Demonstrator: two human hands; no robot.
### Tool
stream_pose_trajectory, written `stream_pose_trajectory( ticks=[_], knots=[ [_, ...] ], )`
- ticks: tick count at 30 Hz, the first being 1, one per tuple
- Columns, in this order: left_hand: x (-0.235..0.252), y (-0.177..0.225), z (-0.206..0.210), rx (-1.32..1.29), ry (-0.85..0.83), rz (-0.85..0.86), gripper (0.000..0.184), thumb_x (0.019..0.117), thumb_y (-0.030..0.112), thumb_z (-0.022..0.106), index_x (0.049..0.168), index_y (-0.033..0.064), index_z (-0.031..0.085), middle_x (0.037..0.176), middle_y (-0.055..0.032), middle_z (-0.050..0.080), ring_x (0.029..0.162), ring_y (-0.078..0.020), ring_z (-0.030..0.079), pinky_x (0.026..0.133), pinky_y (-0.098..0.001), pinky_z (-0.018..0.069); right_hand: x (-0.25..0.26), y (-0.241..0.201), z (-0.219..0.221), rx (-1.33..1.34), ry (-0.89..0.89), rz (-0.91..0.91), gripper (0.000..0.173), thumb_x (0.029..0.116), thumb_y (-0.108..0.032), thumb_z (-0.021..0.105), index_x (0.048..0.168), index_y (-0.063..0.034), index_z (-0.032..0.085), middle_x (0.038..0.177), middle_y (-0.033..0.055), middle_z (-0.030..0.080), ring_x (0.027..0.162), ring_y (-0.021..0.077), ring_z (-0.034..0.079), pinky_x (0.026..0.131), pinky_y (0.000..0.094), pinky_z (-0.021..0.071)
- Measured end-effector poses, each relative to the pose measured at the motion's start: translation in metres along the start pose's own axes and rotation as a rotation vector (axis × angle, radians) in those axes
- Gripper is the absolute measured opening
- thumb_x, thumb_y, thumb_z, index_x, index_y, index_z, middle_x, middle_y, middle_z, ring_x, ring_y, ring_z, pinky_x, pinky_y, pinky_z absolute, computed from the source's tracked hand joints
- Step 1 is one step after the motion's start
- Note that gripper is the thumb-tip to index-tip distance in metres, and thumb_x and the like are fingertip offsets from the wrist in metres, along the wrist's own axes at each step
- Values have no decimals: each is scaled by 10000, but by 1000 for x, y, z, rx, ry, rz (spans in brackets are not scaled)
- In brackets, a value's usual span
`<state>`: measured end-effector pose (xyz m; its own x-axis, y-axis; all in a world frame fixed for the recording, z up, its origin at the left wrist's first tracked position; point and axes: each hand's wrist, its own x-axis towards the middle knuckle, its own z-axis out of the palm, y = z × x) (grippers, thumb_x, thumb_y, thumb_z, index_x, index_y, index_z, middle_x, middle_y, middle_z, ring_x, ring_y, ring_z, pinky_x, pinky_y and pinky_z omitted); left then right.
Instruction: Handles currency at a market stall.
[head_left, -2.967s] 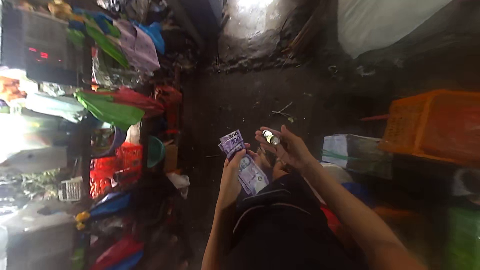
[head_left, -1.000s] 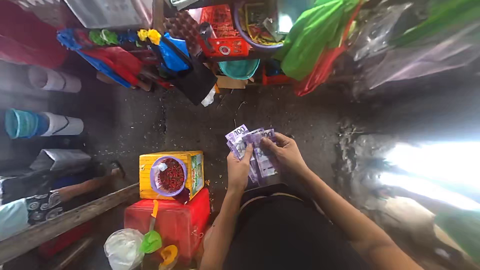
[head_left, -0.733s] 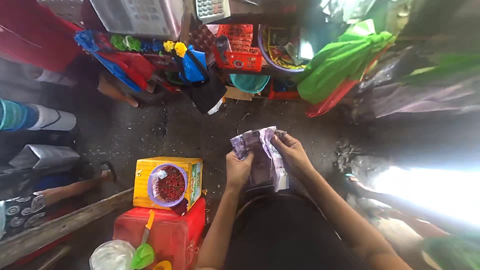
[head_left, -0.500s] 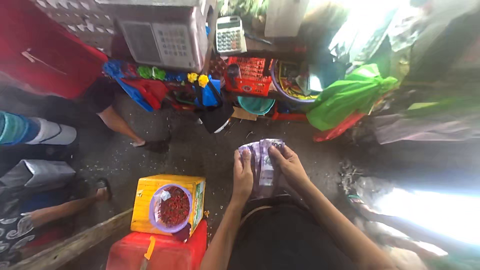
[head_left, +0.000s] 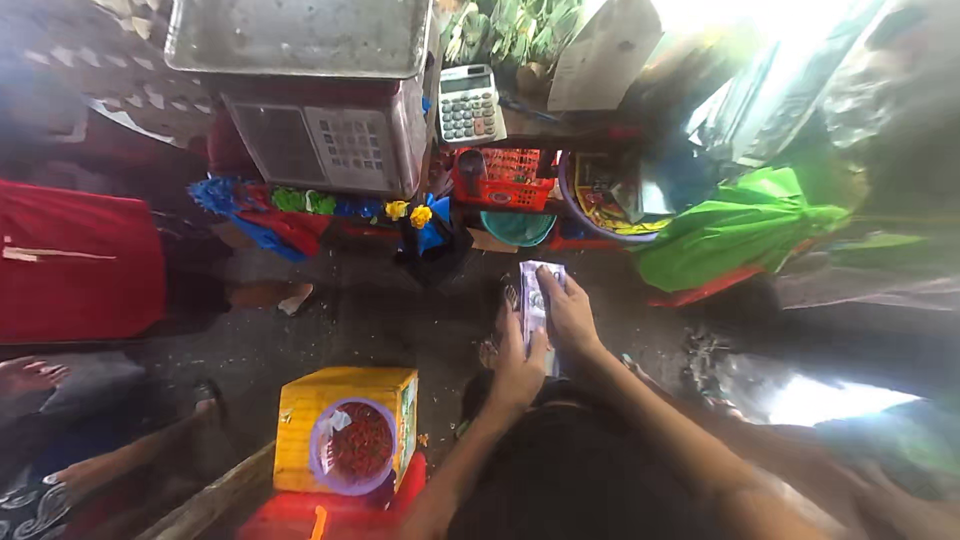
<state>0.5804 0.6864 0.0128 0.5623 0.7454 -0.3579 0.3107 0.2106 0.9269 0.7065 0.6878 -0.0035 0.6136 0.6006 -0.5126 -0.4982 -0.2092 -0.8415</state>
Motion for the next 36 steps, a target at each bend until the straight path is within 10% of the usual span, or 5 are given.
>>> stream_pose_trajectory(
  ticks=[8,14,20,24,36],
  knots=[
    [86,38,-22,533,168,693,116,935,111,677,970,152,779,1317,-109,673,1386,-323,504,1205,-595,284,80,-41,-5,-103,-632,340,340,1086,-349,473,1047,-92,691,820,-25,692,709,50,646,662,249,563],
    [92,45,5,559,-138,730,150,949,17,604,1012,73,729,1025,-88,718,1009,-235,682,972,-397,519,137,-4,-50,-489,-351,355,518,1106,-487,308,933,-137,648,583,-105,467,464,8,408,459,196,390],
    [68,24,-35,542,-70,657,159,972,16,576,1032,53,719,1051,-112,706,1009,-266,678,909,-410,533,161,50,-93,-1568,-633,370,410,1012,-264,621,1237,77,650,1219,310,658,1170,441,633,1043,626,454],
    [29,1,-87,463,136,427,142,993,48,595,1027,37,732,1073,-103,715,1022,-227,698,904,-394,580,116,39,-27,-914,-688,253,206,988,-110,654,1158,3,676,959,46,736,838,105,719,812,310,622],
    [-149,-91,-237,182,1084,-97,223,993,207,679,1123,26,684,1095,-89,662,970,-123,663,880,-323,577,-37,51,174,-196,-1294,618,548,1089,-413,329,1481,-69,497,1446,130,583,1262,224,619,1044,361,534]
  ],
)
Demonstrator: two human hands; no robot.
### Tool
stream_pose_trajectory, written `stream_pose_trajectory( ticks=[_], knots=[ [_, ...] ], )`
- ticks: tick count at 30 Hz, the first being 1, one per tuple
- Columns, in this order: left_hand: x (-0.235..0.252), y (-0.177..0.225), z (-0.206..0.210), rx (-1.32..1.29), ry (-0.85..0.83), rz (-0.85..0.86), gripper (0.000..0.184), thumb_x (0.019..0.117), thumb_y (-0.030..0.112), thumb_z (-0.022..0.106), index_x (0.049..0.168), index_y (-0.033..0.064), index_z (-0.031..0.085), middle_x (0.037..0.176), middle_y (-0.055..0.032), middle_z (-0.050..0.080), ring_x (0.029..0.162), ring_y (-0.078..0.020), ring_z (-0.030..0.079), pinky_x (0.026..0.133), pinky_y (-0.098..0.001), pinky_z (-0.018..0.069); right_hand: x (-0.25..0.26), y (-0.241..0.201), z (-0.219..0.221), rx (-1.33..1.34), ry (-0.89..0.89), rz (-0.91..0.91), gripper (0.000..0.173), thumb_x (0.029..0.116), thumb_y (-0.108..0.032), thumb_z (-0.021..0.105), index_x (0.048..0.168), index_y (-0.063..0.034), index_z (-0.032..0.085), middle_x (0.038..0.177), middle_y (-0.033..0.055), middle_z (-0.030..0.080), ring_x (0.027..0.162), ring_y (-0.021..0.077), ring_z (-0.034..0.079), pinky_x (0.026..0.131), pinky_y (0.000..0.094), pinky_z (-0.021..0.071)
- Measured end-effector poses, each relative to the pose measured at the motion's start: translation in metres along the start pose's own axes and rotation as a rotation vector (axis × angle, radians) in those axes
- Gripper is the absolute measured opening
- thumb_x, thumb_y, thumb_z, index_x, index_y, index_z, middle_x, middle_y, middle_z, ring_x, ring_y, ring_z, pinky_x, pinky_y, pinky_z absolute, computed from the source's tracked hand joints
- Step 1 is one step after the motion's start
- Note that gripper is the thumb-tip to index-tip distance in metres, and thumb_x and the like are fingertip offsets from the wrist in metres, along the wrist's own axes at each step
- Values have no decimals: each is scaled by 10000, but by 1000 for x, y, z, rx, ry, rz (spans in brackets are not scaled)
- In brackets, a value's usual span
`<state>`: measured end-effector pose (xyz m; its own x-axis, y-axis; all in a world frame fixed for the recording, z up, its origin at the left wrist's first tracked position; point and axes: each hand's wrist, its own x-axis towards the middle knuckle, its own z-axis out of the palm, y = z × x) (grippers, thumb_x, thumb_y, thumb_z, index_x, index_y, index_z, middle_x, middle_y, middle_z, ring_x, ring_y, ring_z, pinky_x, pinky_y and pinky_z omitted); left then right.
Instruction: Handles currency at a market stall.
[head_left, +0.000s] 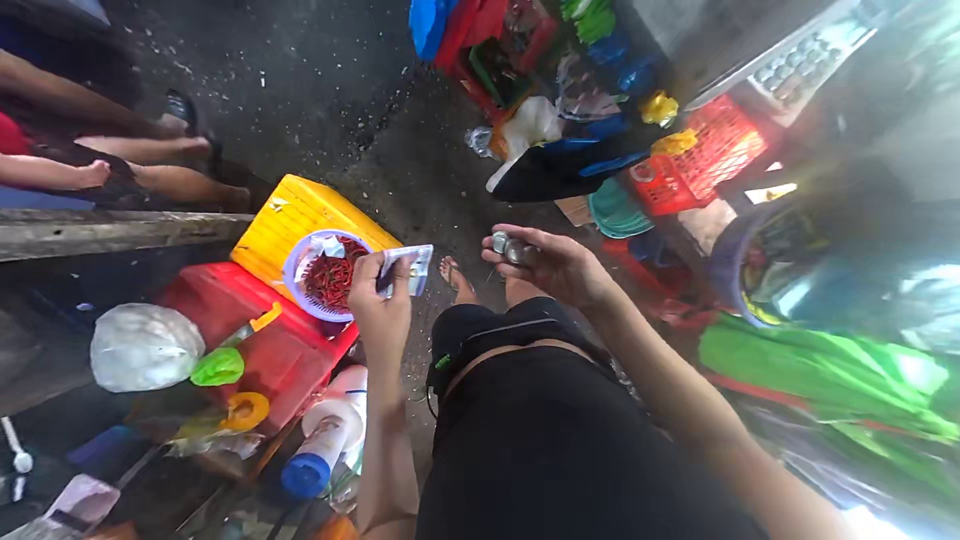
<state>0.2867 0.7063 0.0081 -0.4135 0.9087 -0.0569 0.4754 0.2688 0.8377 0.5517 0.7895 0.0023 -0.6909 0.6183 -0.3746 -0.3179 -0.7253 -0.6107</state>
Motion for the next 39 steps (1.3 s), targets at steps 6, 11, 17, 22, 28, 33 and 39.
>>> stream_pose_trajectory(
  ticks=[6,11,17,22,28,33,39],
  knots=[
    [-20,-33,-31,-51,116,-105,207,998,206,670,1130,46,679,1065,-52,664,932,-94,659,840,-296,579,44,26,39,91,-190,72,541,1067,-283,375,1545,-32,406,1509,194,505,1344,292,556,1114,417,485],
    [-27,-50,-45,-75,117,-110,207,991,207,682,1131,54,687,1073,-52,674,937,-91,663,854,-293,571,76,50,61,385,-404,122,691,1065,-481,255,1547,-6,390,1532,240,463,1375,365,517,1122,461,468],
    [-36,-50,-65,-149,325,-33,216,951,120,684,1128,38,592,1020,-40,658,927,-104,657,818,-307,574,112,71,99,511,-499,163,1024,923,-759,138,1556,14,364,1563,282,402,1425,410,441,1174,500,387],
    [-55,-52,-81,-35,222,240,323,922,111,570,1231,21,547,993,-47,670,813,-77,643,701,-267,563,130,84,110,545,-506,204,1102,897,-826,74,1563,2,367,1591,272,370,1463,414,394,1199,520,349],
    [-54,-43,-71,387,135,303,622,881,132,549,1501,108,524,768,-74,649,489,-189,506,421,-391,418,134,90,117,521,-508,261,1133,881,-853,49,1580,-10,340,1571,282,380,1419,397,441,1174,481,381],
    [-51,-47,-69,459,114,309,639,855,131,563,1493,100,536,762,-81,627,493,-204,511,423,-388,409,134,90,116,489,-494,266,1113,882,-834,18,1586,-35,345,1570,269,392,1383,368,482,1133,445,420],
    [-48,-48,-64,408,76,318,659,849,125,575,1505,104,522,763,-73,622,525,-189,523,452,-374,427,134,87,112,504,-493,246,1133,876,-858,61,1586,-19,336,1583,283,371,1433,392,432,1172,448,386]
  ],
)
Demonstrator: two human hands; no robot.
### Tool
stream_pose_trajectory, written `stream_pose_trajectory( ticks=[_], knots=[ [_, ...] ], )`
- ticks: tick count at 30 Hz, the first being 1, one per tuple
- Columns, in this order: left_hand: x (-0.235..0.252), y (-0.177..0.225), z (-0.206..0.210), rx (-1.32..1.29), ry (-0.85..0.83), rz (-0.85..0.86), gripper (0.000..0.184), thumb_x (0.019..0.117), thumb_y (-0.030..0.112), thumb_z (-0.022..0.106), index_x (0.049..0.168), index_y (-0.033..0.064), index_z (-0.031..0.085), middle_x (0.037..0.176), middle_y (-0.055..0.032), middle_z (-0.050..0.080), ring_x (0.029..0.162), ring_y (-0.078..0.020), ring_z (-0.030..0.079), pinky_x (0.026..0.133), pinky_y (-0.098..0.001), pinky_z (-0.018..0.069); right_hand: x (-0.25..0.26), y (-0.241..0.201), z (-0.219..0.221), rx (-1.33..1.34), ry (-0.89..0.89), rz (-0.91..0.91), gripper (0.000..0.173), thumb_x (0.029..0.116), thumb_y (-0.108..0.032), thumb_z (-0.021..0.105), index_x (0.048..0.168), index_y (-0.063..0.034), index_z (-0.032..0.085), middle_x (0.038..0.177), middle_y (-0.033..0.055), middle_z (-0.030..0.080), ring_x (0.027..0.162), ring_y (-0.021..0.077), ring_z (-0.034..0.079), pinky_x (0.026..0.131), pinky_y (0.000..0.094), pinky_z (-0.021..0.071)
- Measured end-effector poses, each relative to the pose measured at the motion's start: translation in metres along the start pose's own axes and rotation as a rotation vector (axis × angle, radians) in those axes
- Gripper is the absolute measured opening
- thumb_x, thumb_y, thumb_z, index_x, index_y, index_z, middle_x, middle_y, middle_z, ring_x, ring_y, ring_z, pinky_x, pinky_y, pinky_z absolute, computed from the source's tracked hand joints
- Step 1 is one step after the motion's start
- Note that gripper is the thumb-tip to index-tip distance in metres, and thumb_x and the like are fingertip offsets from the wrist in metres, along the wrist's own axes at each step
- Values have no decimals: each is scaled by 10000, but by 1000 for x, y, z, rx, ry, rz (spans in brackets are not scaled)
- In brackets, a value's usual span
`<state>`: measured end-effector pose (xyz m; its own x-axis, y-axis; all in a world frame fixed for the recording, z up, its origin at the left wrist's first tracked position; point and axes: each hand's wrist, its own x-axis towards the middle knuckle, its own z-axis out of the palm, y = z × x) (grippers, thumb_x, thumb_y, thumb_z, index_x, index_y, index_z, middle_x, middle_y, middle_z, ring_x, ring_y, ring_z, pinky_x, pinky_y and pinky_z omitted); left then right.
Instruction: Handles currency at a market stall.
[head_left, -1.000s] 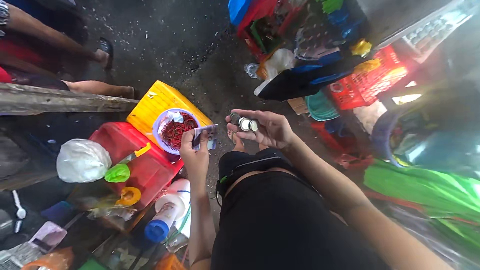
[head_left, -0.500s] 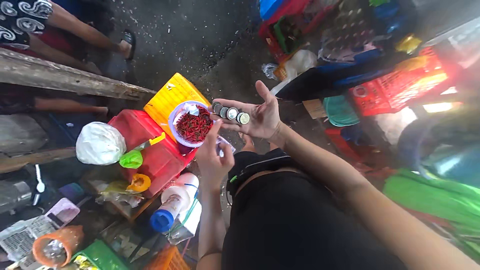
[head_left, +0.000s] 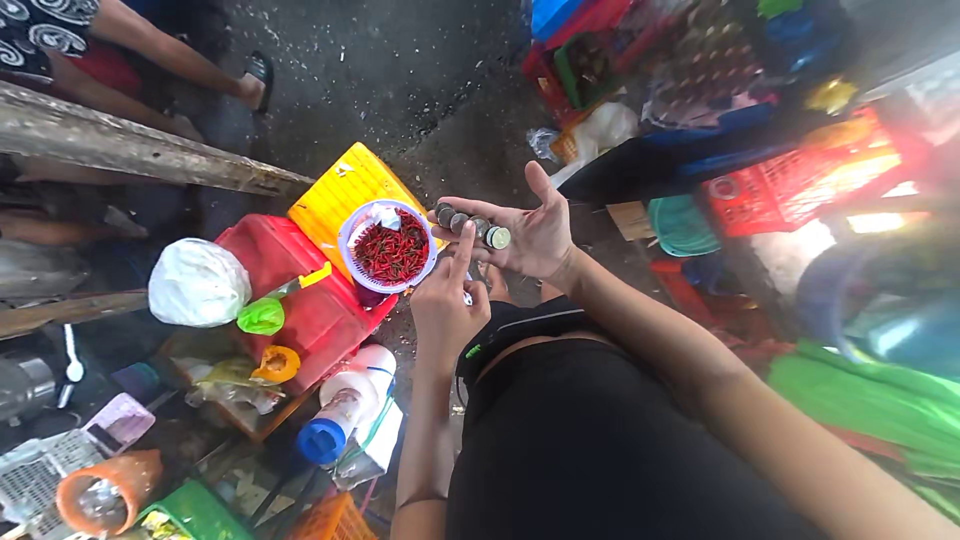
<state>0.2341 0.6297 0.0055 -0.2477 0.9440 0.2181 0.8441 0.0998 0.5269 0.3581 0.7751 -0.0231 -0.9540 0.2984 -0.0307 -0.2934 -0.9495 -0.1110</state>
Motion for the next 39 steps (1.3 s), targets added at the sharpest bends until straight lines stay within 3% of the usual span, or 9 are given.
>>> stream_pose_trajectory(
  ticks=[16,25,28,30,32,34,35,37,39],
  knots=[
    [1,17,18,-102,-80,97,644,848,103,578,1491,107,542,705,-46,602,515,-176,521,456,-360,440,-2,-8,1,-10,-9,-85,1122,876,-845,15,1600,-44,318,1607,244,362,1459,374,408,1202,466,346],
    [23,-19,30,-558,-170,-353,808,892,69,576,1629,221,282,783,-18,601,563,-102,517,502,-284,470,-28,-21,-32,25,328,-117,964,986,-723,119,1510,16,450,1503,265,493,1372,367,525,1144,453,446],
    [6,-44,66,-830,-106,-644,624,992,82,555,1574,233,387,1016,-39,653,808,-119,620,709,-301,548,-49,-48,-68,-303,597,-70,756,1062,-577,97,1175,-97,670,1095,84,704,978,189,681,837,326,574],
    [-15,-68,109,-924,-97,-866,521,1037,166,569,1541,177,439,1300,-74,634,1103,-167,641,946,-375,550,-63,-73,-108,-568,716,4,534,1094,-509,218,834,-220,583,750,-63,579,614,50,522,522,199,434],
    [-47,-90,163,-927,-97,-1025,425,1016,148,615,1424,52,544,1260,-115,658,1094,-184,661,954,-383,561,-74,-96,-156,-698,892,85,502,1086,-530,348,698,-229,452,567,-105,390,453,27,320,425,200,268],
    [-87,-105,221,-832,-164,-1138,281,995,93,628,1233,-57,619,1072,-155,693,944,-182,686,863,-362,584,-81,-108,-216,-896,1090,216,520,1086,-547,340,825,-152,555,534,-90,358,417,32,297,403,215,279],
    [-109,-111,249,-773,-224,-1173,260,999,85,610,1198,-83,607,1035,-174,686,918,-192,682,847,-364,583,-85,-110,-254,-1018,1155,315,512,1108,-490,317,1046,-100,642,595,-47,409,456,60,352,438,245,347],
    [-136,-121,301,-577,-422,-1236,328,1047,137,537,1282,-92,543,1120,-236,668,1020,-277,679,929,-438,565,-87,-114,-346,-1130,1228,495,444,1132,-364,329,1359,-77,581,854,86,584,672,158,509,654,366,480],
    [-150,-122,343,-415,-638,-1270,393,1085,192,471,1383,-64,477,1203,-271,655,1112,-363,668,994,-531,528,-84,-114,-434,-1127,1291,546,424,1133,-320,336,1394,-87,577,869,97,614,647,164,520,620,361,480]
  ],
)
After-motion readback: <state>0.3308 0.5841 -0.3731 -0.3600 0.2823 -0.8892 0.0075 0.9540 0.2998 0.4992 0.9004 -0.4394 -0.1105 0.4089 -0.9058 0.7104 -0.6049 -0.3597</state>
